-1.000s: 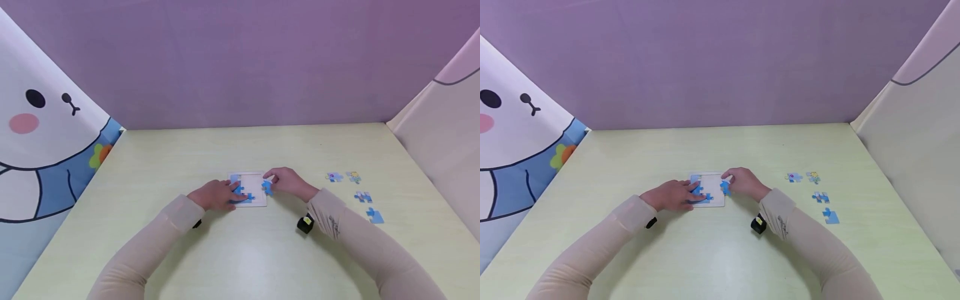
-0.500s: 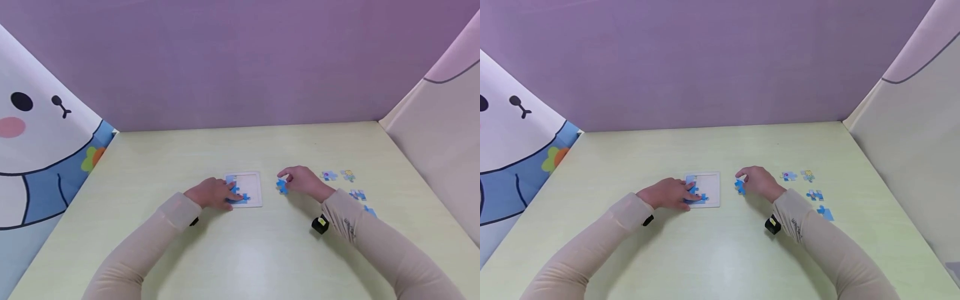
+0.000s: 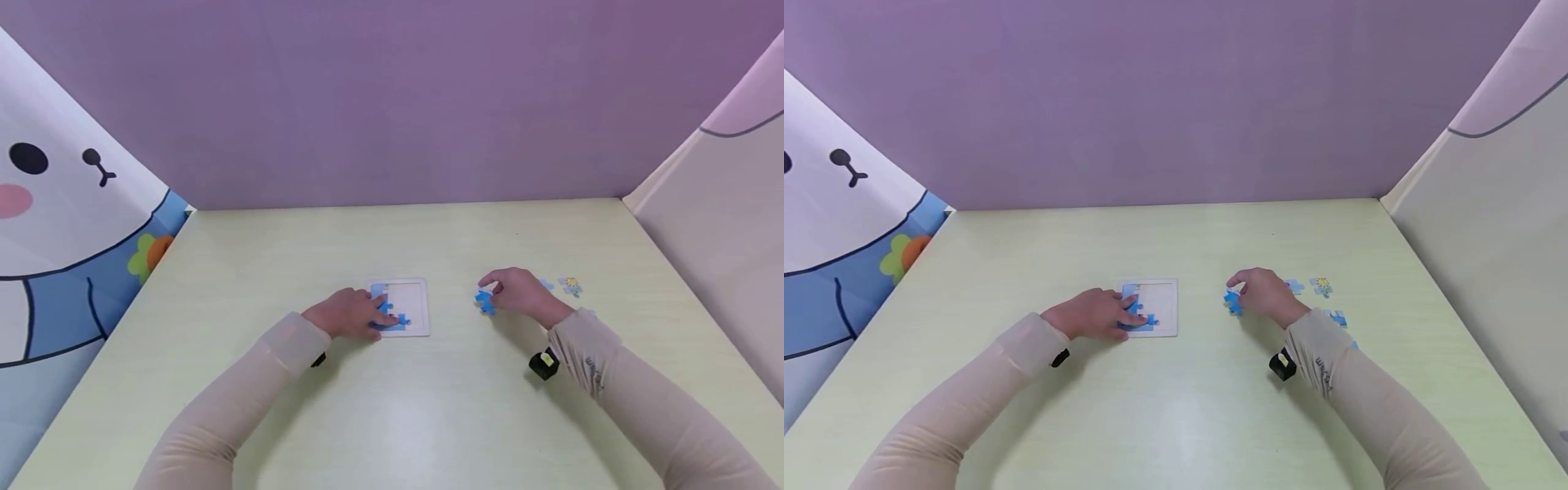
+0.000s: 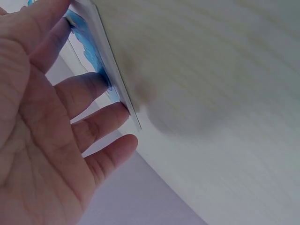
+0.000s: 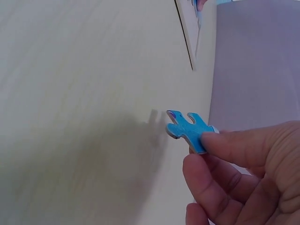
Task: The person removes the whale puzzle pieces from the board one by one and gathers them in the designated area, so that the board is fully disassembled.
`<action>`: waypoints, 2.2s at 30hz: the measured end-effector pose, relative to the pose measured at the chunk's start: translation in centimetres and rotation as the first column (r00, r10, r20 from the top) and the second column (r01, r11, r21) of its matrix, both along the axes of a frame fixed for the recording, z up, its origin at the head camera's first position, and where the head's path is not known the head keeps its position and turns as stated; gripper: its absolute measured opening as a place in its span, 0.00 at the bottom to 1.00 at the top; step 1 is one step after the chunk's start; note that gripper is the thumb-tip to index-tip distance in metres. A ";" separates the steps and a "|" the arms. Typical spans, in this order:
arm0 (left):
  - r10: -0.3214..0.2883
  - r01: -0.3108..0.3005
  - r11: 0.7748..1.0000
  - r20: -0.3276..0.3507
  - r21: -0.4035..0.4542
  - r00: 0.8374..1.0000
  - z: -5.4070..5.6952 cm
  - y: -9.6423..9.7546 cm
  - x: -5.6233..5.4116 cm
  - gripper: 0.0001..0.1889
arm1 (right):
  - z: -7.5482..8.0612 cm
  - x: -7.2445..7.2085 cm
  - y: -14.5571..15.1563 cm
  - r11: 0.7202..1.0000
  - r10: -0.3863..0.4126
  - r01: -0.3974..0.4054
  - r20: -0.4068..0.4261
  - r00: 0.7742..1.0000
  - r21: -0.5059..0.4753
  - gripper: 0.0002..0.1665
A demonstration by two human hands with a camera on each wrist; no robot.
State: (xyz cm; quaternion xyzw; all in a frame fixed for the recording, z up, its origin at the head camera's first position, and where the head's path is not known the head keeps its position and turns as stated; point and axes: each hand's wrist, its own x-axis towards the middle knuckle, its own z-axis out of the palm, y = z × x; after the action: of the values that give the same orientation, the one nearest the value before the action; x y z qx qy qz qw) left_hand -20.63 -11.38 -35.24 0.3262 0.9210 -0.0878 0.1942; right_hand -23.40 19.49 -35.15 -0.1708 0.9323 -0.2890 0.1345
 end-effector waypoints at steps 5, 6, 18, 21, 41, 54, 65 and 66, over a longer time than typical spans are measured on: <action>0.017 -0.017 1.000 0.020 0.017 1.000 -0.2 0.1 -0.2 0.24 | 0.4 0.2 1.5 1.000 0.002 -0.002 -0.005 1.000 0.022 0.20; 0.016 -0.017 1.000 0.019 0.022 1.000 -0.2 0.1 -0.2 0.24 | 0.4 0.2 1.8 1.000 0.003 -0.003 -0.004 1.000 0.027 0.20; -0.004 0.004 0.999 0.010 0.054 1.000 -0.1 0.2 -0.2 0.23 | 0.1 0.2 5.0 0.998 -0.033 0.032 0.010 0.999 0.048 0.19; -0.017 0.017 0.999 0.000 0.051 1.000 0.0 0.2 0.0 0.23 | 0.0 0.3 5.8 0.998 -0.037 0.037 0.011 0.999 0.045 0.18; -0.026 0.027 0.996 -0.016 0.082 1.000 -0.3 0.2 0.5 0.23 | -1.1 1.4 10.4 0.993 -0.113 0.111 0.072 0.991 0.034 0.21; 0.017 -0.018 0.995 0.014 0.097 1.000 -0.3 0.1 0.7 0.23 | -2.0 1.9 12.1 0.978 -0.183 0.200 0.231 0.956 -0.056 0.25; 0.055 -0.060 0.994 0.052 0.096 0.997 -0.5 0.0 0.9 0.23 | -2.4 2.1 12.2 0.981 -0.179 0.193 0.228 0.957 -0.037 0.25; 0.056 -0.061 0.994 0.052 0.096 0.997 -0.5 0.0 0.9 0.23 | -2.4 2.1 12.2 0.980 -0.182 0.195 0.231 0.956 -0.034 0.25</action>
State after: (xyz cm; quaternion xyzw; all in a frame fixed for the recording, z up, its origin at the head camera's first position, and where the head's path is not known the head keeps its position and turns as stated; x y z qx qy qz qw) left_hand -19.69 -11.42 -35.73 0.3102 0.9283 -0.0289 0.2032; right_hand -21.30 31.71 -37.54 -0.0508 0.9143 -0.3444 0.2071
